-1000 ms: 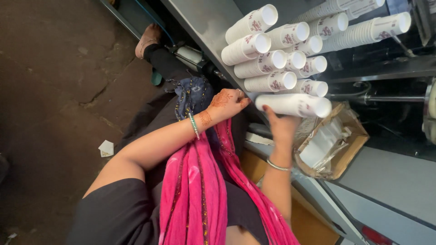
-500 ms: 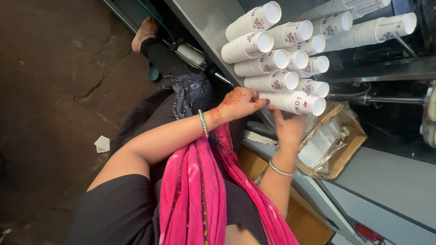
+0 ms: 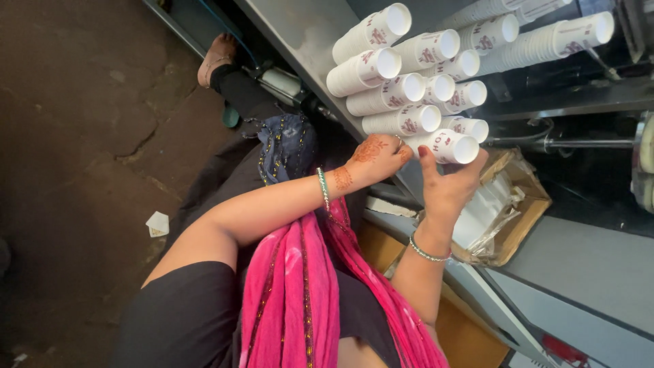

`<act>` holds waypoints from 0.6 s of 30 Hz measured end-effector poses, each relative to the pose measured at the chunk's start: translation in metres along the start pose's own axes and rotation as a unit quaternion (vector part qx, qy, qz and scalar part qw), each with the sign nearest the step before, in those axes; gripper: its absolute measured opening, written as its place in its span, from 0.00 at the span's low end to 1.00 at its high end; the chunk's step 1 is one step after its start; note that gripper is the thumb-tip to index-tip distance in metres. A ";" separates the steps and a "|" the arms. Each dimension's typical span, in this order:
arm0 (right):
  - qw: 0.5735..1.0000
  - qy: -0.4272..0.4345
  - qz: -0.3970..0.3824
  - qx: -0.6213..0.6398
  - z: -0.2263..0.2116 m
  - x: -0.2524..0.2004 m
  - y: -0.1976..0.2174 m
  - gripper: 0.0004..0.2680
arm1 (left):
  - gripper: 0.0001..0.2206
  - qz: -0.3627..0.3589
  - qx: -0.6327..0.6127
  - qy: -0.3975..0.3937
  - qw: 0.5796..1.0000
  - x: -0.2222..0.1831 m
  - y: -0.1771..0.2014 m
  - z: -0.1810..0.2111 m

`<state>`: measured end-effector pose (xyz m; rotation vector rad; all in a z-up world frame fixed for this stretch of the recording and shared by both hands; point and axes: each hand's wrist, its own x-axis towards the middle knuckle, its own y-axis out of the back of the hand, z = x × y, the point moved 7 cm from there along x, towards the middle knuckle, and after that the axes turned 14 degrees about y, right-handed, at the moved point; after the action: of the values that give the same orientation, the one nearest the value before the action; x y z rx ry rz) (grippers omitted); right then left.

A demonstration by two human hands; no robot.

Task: Arranging paper cups on a surface and packaging them into plastic bags.

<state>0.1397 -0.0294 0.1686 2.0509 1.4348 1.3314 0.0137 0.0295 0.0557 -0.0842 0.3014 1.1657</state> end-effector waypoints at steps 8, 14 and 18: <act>0.965 0.055 0.124 0.225 0.011 -0.003 0.059 0.32 | 0.17 0.042 0.021 -0.144 0.989 0.002 -0.012 0.000; 0.990 -0.023 0.046 0.131 0.052 -0.035 0.017 0.26 | 0.06 0.055 0.124 -0.313 0.940 -0.008 -0.021 -0.018; 0.994 -0.095 -0.060 -0.017 0.051 -0.040 -0.046 0.21 | 0.06 0.089 0.160 -0.222 0.958 -0.026 0.004 -0.015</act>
<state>0.1525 -0.0307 0.0902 1.9759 1.4165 1.0759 -0.0023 0.0046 0.0493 0.4927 0.0954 1.2635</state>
